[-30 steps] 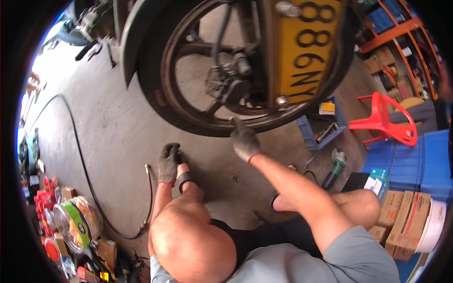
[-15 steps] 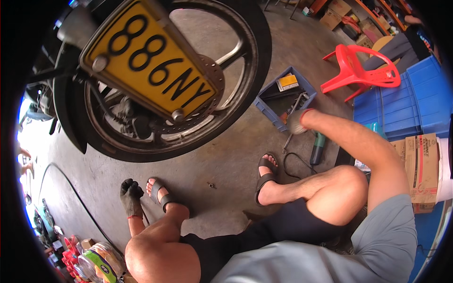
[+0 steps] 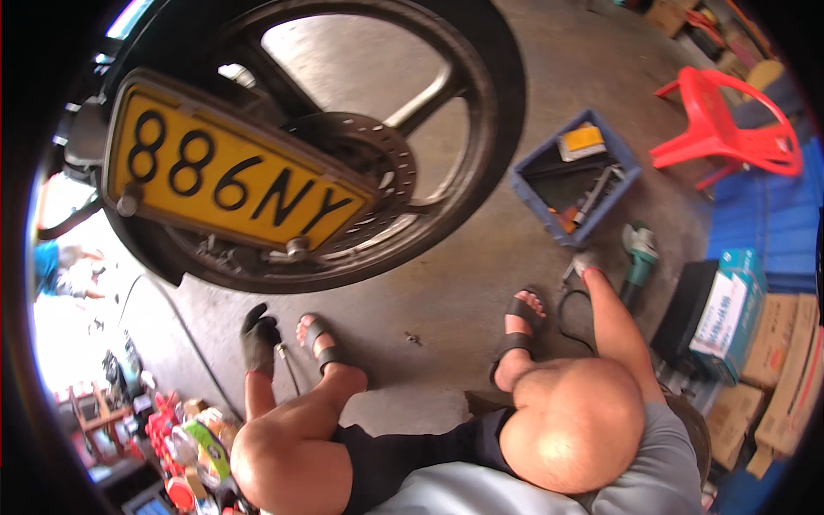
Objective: Repairing a motorcycle tire by seating the bead and inflating it.
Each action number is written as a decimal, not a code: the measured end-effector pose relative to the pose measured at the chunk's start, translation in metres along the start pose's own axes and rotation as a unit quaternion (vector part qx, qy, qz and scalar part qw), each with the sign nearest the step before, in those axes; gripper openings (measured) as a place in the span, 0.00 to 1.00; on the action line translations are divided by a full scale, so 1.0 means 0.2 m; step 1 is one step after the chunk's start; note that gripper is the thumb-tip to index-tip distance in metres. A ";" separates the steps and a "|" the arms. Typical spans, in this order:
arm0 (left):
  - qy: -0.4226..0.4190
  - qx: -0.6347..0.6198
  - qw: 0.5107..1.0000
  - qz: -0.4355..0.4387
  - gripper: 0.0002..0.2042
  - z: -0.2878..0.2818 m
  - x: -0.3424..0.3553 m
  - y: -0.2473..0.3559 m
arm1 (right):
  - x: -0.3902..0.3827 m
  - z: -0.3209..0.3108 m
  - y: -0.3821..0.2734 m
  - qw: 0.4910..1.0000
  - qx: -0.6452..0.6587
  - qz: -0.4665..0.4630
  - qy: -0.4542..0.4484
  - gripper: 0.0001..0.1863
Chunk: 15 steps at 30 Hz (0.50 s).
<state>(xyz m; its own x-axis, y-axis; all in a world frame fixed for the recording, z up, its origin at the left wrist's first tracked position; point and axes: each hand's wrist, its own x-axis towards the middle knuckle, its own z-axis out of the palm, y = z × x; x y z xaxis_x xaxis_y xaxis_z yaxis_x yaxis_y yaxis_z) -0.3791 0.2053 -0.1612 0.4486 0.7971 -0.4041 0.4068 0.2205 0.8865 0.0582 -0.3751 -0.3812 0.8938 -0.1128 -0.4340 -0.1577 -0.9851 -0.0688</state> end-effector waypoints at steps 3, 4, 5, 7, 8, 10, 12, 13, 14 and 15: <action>-0.047 -0.027 0.998 0.045 0.20 0.02 0.01 -0.01 | 0.00 0.04 0.01 0.997 0.011 0.070 -0.016 0.22; -0.046 -0.003 0.996 0.071 0.20 0.00 0.02 0.00 | -0.02 0.02 0.01 0.996 -0.023 0.048 -0.066 0.20; -0.012 -0.017 0.999 0.050 0.20 -0.01 0.01 0.01 | -0.09 0.01 0.02 0.995 0.093 0.014 -0.026 0.15; 0.004 -0.012 0.999 0.045 0.20 -0.02 0.01 0.04 | -0.27 -0.12 0.00 0.963 0.268 -0.001 -0.018 0.08; 0.003 0.000 0.999 0.042 0.21 -0.02 0.01 0.06 | -0.37 -0.22 -0.04 0.943 0.327 0.010 -0.055 0.06; -0.002 0.020 0.999 0.032 0.25 0.01 0.02 0.08 | -0.57 -0.51 -0.16 0.916 0.296 -0.071 -0.260 0.06; -0.012 0.041 0.999 0.023 0.30 0.05 0.05 0.09 | -0.77 -0.78 -0.37 0.918 0.224 -0.173 -0.279 0.07; -0.042 0.065 0.996 0.045 0.29 0.06 0.07 0.10 | -0.87 -0.89 -0.49 0.913 0.128 -0.284 -0.263 0.09; -0.039 0.035 0.997 0.056 0.27 0.08 0.08 0.10 | -0.95 -1.01 -0.61 0.906 0.133 -0.293 -0.276 0.09; -0.035 0.055 0.997 0.036 0.26 0.09 0.11 0.11 | -1.03 -1.12 -0.73 0.901 0.074 -0.269 -0.331 0.11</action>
<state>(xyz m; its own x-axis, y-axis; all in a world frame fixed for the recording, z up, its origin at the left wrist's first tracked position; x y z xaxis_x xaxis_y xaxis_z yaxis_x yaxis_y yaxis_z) -0.3470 0.2176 -0.1549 0.5330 0.7662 -0.3589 0.4548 0.0981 0.8852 -0.0091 -0.2379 -0.0815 0.4183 0.5265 -0.7401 0.1257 -0.8406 -0.5269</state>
